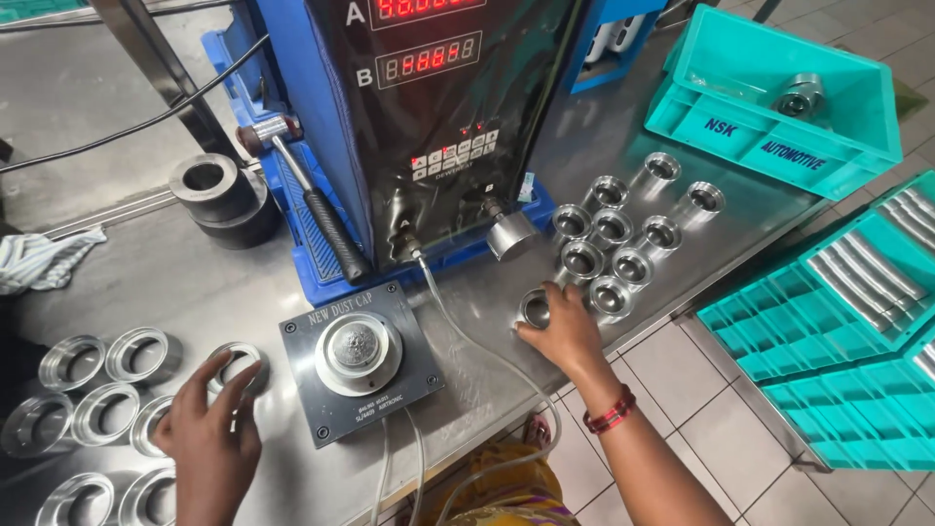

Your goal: Measure metal parts using an industrial measurement machine and sort them into a bin.

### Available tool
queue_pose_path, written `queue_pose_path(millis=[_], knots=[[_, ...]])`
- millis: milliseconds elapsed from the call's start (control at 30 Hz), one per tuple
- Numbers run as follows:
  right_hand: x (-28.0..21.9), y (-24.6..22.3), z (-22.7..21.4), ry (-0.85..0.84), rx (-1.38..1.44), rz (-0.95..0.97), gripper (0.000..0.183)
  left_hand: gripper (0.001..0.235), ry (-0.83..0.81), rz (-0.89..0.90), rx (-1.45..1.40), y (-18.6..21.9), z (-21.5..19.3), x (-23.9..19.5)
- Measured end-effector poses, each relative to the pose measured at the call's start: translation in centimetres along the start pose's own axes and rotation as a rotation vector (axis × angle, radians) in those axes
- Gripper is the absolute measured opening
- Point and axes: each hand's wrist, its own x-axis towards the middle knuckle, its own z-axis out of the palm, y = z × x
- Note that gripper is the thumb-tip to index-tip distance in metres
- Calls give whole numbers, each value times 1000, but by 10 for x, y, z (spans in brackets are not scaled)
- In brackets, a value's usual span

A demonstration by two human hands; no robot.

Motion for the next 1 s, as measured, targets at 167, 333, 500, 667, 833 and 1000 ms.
queue_pose_path(millis=[167, 333, 500, 667, 833, 1000], knots=[[16, 25, 45, 179, 755, -255, 71, 49, 9, 3, -18, -4, -2, -6], [8, -27, 34, 460, 894, -375, 78, 46, -24, -31, -27, -6, -1, -19], [19, -35, 39, 528, 924, -292, 80, 45, -1, -42, -27, -19, -2, -32], [29, -30, 40, 511, 974, -390, 77, 41, 9, -110, -15, -34, -4, -44], [39, -31, 36, 353, 1179, -278, 73, 35, -5, -188, -24, -17, -20, -42], [63, 10, 32, -343, 1522, 197, 93, 29, 48, -65, -150, 3, -19, -26]])
